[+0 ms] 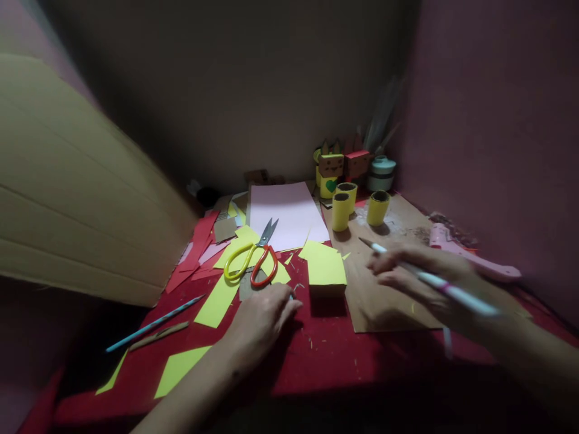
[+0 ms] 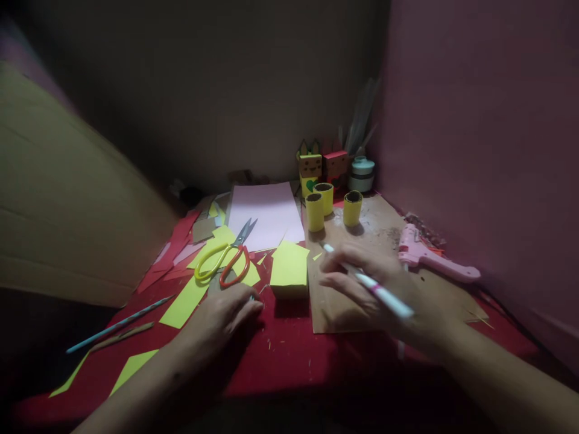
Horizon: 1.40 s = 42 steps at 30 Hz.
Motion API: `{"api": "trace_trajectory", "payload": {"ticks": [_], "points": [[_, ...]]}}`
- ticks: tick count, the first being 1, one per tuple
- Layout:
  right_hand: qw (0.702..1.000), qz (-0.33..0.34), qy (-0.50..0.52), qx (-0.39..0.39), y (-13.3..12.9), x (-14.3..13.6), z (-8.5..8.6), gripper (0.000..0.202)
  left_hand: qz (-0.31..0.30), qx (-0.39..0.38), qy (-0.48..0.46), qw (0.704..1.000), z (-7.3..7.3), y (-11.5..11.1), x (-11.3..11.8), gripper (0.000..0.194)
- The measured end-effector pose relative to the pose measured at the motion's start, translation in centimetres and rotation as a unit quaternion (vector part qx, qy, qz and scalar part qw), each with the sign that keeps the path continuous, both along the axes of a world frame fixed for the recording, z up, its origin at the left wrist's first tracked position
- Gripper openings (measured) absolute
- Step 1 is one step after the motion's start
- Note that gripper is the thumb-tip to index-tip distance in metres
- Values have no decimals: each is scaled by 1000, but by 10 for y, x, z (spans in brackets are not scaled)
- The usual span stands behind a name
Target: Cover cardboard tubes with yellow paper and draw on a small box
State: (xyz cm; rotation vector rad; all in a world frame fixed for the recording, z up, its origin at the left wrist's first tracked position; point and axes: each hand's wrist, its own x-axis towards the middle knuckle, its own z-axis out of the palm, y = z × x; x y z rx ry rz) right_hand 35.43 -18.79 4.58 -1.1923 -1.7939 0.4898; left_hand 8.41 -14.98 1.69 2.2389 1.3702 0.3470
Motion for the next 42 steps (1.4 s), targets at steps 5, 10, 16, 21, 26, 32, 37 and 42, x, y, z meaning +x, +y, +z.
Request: {"api": "trace_trajectory", "payload": {"ticks": [5, 10, 16, 21, 26, 32, 37, 42], "points": [[986, 86, -144, 2, 41, -24, -29, 53, -43, 177, 130, 975, -25, 22, 1, 21], [985, 89, -145, -31, 55, -26, -31, 41, -22, 125, -12, 992, -10, 23, 5, 31], [984, 112, 5, -135, 64, -13, -11, 31, -22, -234, -302, 924, 24, 26, 28, 69], [959, 137, 188, -164, 69, -13, -17, 25, -58, -321, -394, 859, 24, 33, 45, 57], [987, 35, 158, 3, 60, -10, -19, 21, -63, -355, -470, 806, 18, 35, 56, 51], [976, -19, 137, 168, 30, -21, -14, 17, -28, -328, -525, 785, 1, 39, 61, 45], [981, 90, 103, 135, 24, -37, -5, 37, -43, -329, -551, 766, -1, 38, 61, 45], [977, 109, 96, 157, 31, -42, -3, 22, -67, -339, -589, 731, -3, 34, 60, 46]]}}
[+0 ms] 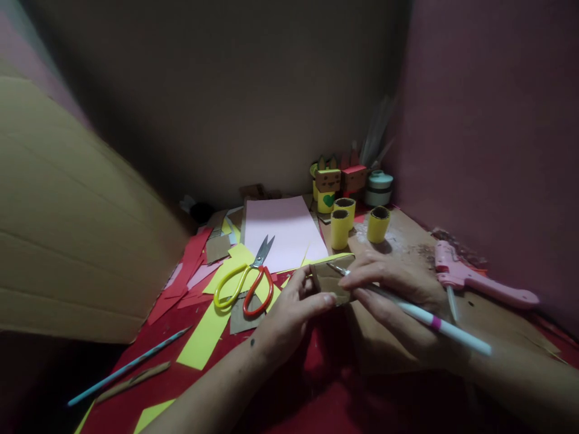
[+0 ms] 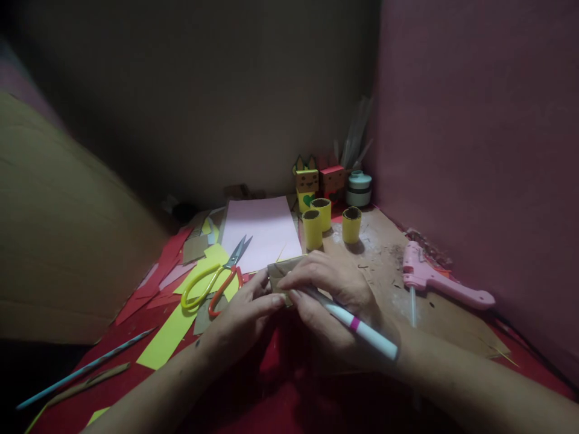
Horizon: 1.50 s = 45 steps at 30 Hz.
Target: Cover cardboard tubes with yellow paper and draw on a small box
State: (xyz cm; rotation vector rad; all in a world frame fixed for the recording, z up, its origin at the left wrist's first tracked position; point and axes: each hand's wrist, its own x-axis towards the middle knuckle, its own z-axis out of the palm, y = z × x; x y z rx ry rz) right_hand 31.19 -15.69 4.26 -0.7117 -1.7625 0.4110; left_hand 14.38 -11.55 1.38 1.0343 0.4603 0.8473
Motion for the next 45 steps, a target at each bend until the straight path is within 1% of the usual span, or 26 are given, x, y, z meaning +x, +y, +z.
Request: {"api": "trace_trajectory", "payload": {"ticks": [2, 7, 8, 11, 12, 13, 17, 23, 31, 37, 41, 45], "points": [[1000, -4, 15, -7, -1, -2, -3, 22, 9, 2, 7, 1000, -3, 0, -1, 47], [998, -24, 30, -44, -6, -5, -12, 33, 27, -2, 33, 999, -11, -1, -5, 48], [998, -22, 30, -45, -6, -5, -14, 33, 27, -4, 33, 999, -12, -1, -5, 52], [999, -18, 22, -28, -6, -4, -16, 32, 35, -18, 42, 998, -14, -1, -5, 72], [999, -16, 18, -23, -6, -3, -16, 32, 36, -23, 44, 998, -14, -1, -5, 76], [1000, -14, 14, -21, -7, -2, -16, 33, 34, -26, 44, 998, -15, -1, -5, 76], [999, -22, 22, -41, -10, 0, -16, 33, 24, -11, 41, 999, -14, -3, -4, 61], [997, -66, 14, -24, -11, -3, -21, 22, 44, 6, 80, 996, -15, -3, -4, 64], [988, -150, -31, -14, -14, -9, -25, 14, 42, 3, 84, 996, -19, -2, -4, 63], [988, -149, -25, -16, -12, -10, -31, 14, 33, 16, 64, 997, -16, -4, -2, 57], [989, -136, -17, -55, -10, -9, -36, 15, 37, 19, 66, 997, -15, -4, -3, 63], [989, -136, -8, -49, -9, -10, -38, 17, 30, 21, 69, 997, -15, -4, -3, 68]]}}
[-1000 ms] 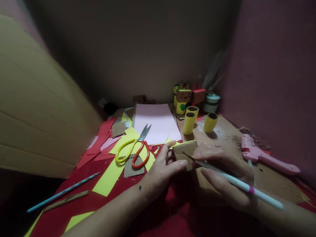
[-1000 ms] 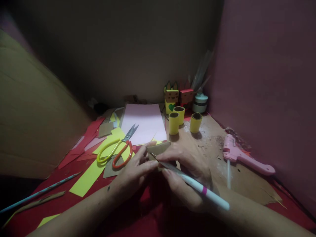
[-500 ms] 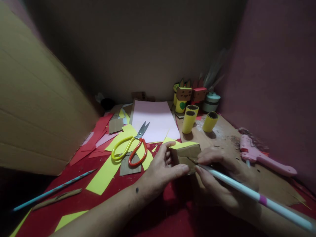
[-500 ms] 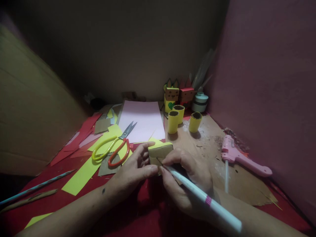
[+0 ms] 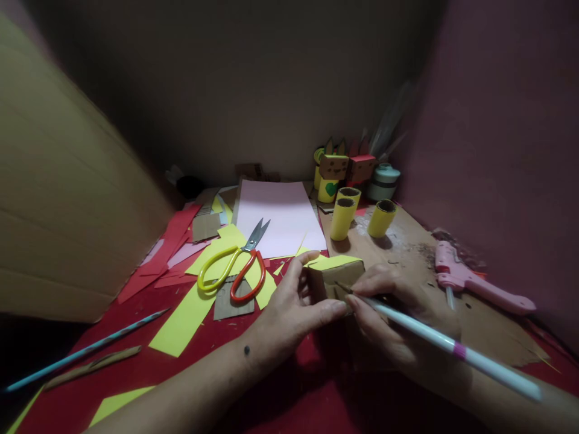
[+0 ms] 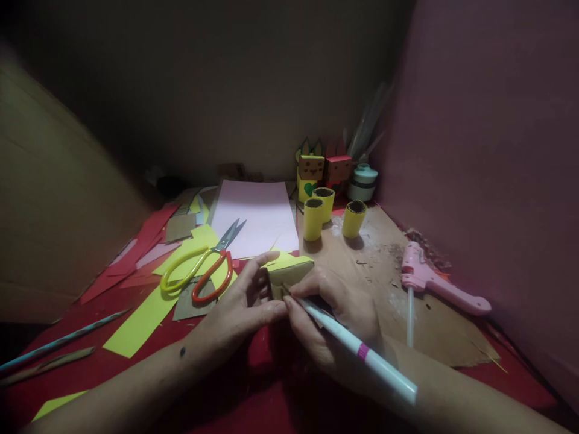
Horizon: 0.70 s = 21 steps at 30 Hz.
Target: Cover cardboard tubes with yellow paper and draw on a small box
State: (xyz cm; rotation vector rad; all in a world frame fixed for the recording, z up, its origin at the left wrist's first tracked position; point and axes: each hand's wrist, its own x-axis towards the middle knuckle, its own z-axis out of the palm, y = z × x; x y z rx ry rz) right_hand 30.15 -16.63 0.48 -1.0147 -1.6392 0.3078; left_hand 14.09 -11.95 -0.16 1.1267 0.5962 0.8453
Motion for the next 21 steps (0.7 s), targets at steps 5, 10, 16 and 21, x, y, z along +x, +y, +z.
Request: {"api": "trace_trajectory", "payload": {"ticks": [5, 10, 16, 21], "points": [[1000, 6, 13, 0, 0, -1, 1, 17, -1, -15, 6, 1000, 1, -1, 0, 67], [1000, 20, 5, -10, 0, 1, 1, 20, -5, -12, 14, 1000, 0, -2, -2, 64], [1000, 19, -10, 20, 1, 2, -1, 20, -6, -13, 17, 1000, 3, -2, -2, 63], [999, 29, 1, 22, 2, 2, -2, 21, -6, -14, 20, 1000, 4, -3, -1, 63]]}}
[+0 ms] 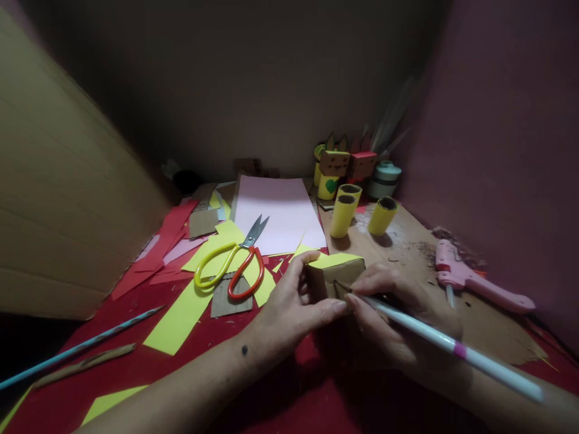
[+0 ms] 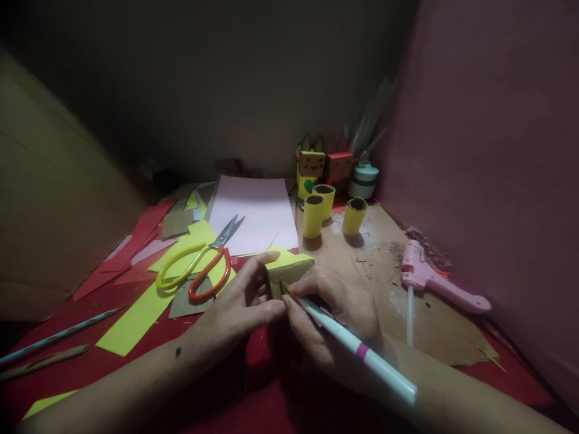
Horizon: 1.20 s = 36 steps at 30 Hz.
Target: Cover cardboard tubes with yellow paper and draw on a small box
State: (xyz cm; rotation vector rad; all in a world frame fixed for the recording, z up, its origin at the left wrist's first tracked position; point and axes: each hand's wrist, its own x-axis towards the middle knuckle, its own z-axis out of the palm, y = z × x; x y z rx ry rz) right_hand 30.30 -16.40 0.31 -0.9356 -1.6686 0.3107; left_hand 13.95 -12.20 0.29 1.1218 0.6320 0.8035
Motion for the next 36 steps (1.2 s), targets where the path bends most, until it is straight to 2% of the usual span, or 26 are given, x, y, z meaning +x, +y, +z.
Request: {"api": "trace_trajectory", "payload": {"ticks": [12, 24, 31, 36], "points": [[1000, 8, -14, 21, 2, -1, 0, 21, 2, 7, 12, 1000, -3, -1, -1, 67], [996, -80, -46, 14, -2, -3, 6, 15, 3, 2, 11, 1000, -2, 0, 0, 65], [998, -58, -32, -7, 0, 0, 0, 17, 1, -1, 8, 1000, -3, 0, 0, 64], [997, -50, -49, 18, -1, 1, 2, 17, 0, -8, 10, 1000, -2, -1, 0, 65]]}}
